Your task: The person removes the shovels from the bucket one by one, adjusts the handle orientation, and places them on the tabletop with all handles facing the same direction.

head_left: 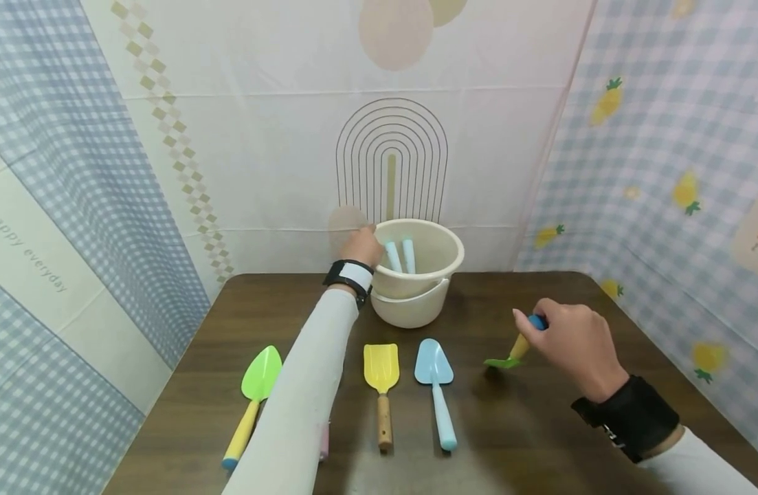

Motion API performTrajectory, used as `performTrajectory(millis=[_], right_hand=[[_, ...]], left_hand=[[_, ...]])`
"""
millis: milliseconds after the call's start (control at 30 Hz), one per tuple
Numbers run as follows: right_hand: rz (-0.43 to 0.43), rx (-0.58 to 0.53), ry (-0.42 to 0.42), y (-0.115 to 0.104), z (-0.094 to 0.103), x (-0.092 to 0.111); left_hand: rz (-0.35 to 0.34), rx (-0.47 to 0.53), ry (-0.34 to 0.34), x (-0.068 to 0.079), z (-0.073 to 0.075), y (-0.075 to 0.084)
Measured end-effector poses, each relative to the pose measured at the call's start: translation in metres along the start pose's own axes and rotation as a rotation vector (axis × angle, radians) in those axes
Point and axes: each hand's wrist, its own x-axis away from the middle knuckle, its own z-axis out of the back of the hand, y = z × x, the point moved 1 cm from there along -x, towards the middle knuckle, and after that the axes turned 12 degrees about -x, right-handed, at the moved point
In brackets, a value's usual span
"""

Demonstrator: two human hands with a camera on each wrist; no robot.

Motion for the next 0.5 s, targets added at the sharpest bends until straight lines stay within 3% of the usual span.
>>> performTrajectory(millis=[233, 333, 500], right_hand=[[-0.047, -0.013, -0.077, -0.017, 0.003, 0.013], [-0.110, -0.027, -0.176, -0.026, 0.004, 0.021], [-0.291, -0.042, -0.387, -0.039, 0.004, 0.036]], left_hand=[[-0.008, 0.001, -0.001, 0.000, 0.001, -0.001], [-0.020, 0.001, -0.002, 0.001, 0.002, -0.001], [-0.024, 0.010, -0.005, 0.003, 0.002, -0.002]])
